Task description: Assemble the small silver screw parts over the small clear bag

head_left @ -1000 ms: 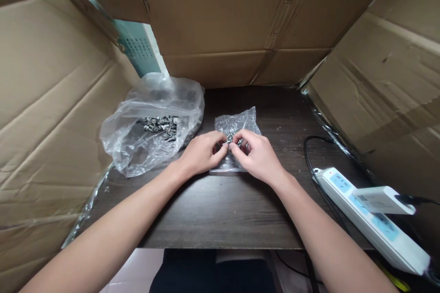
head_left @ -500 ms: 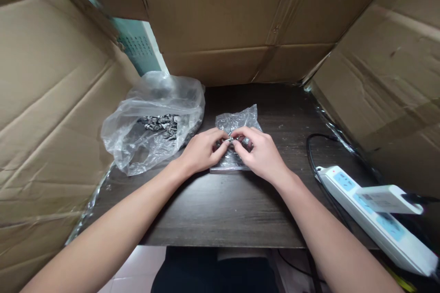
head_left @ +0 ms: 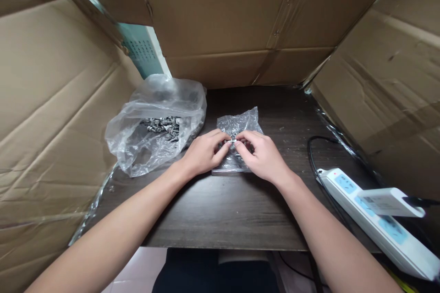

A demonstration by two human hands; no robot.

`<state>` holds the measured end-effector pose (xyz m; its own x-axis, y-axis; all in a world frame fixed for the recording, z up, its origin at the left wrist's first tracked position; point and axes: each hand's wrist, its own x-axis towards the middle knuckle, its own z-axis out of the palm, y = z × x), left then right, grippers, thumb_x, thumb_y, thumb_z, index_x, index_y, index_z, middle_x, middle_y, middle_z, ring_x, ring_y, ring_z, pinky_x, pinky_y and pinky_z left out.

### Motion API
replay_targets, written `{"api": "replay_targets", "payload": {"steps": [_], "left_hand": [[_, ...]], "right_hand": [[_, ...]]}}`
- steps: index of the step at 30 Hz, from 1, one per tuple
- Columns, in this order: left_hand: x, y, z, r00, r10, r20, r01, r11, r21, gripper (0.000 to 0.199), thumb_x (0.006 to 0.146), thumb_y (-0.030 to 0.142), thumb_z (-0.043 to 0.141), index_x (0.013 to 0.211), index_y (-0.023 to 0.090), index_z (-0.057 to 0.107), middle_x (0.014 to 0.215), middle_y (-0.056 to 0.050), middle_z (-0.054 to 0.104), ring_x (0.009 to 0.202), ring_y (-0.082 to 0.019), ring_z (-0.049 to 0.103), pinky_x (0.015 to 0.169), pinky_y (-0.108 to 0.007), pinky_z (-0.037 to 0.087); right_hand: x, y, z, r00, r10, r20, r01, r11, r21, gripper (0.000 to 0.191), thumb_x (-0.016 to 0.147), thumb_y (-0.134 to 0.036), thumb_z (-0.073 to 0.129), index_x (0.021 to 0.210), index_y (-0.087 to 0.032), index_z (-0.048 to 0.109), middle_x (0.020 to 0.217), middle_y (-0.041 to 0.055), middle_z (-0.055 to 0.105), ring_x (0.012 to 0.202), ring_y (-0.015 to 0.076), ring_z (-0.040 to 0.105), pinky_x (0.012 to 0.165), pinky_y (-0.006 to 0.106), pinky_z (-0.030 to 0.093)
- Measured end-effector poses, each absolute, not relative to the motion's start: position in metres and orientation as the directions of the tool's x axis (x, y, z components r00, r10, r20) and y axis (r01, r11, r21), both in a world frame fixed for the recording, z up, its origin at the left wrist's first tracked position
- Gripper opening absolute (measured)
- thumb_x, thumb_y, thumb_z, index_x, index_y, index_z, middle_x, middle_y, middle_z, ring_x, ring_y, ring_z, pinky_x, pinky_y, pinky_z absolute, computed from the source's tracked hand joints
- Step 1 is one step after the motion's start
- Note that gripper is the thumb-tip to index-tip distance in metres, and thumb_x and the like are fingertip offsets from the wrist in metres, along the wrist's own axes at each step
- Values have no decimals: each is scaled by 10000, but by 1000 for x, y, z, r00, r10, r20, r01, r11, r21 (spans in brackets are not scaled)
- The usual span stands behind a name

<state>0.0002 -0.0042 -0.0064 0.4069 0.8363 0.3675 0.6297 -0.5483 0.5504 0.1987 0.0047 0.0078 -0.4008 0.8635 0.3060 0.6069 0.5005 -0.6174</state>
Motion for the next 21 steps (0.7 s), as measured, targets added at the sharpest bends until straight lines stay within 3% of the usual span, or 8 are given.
{"api": "replay_targets", "payload": {"steps": [2, 7, 12, 17, 21], "left_hand": [[0, -4, -6, 407, 835, 371, 623, -551, 555, 192, 1007, 270, 511, 1040, 157, 663, 948, -58, 655, 818, -173, 597, 736, -304, 456], [0, -4, -6, 408, 833, 374, 618, -554, 559, 197, 1012, 268, 506, 1050, 153, 662, 951, -58, 651, 795, -163, 590, 745, -303, 462], [1, -3, -8, 389, 835, 388, 633, -549, 545, 195, 1012, 268, 511, 1049, 150, 662, 955, -61, 656, 822, -172, 609, 746, -302, 456], [0, -2, -11, 374, 828, 418, 637, -557, 533, 176, 1003, 249, 525, 1029, 143, 663, 940, -59, 657, 835, -174, 615, 754, -297, 455], [1, -2, -11, 373, 830, 415, 637, -555, 535, 173, 1001, 244, 528, 1032, 145, 667, 935, -57, 659, 821, -170, 614, 732, -293, 447]], "right_hand": [[198, 5, 8, -409, 861, 303, 603, 504, -618, 122, 952, -275, 540, 895, -208, 626, 849, 27, 668, 803, 187, 596, 732, 319, 420], [199, 3, 10, -425, 872, 244, 673, 485, -559, 425, 1045, -389, 388, 675, -201, 477, 693, 31, 590, 738, 197, 525, 692, 339, 355], [201, 3, 12, -373, 884, 281, 606, 461, -648, 136, 963, -248, 489, 978, -215, 620, 864, 18, 647, 788, 180, 575, 726, 317, 403], [201, 5, 11, -398, 876, 271, 649, 478, -592, 184, 902, -194, 476, 796, -193, 626, 831, 22, 612, 783, 175, 556, 718, 319, 389], [201, 5, 11, -360, 888, 285, 643, 458, -614, 169, 867, -172, 496, 945, -196, 644, 799, 4, 584, 727, 160, 528, 680, 307, 384]]}}
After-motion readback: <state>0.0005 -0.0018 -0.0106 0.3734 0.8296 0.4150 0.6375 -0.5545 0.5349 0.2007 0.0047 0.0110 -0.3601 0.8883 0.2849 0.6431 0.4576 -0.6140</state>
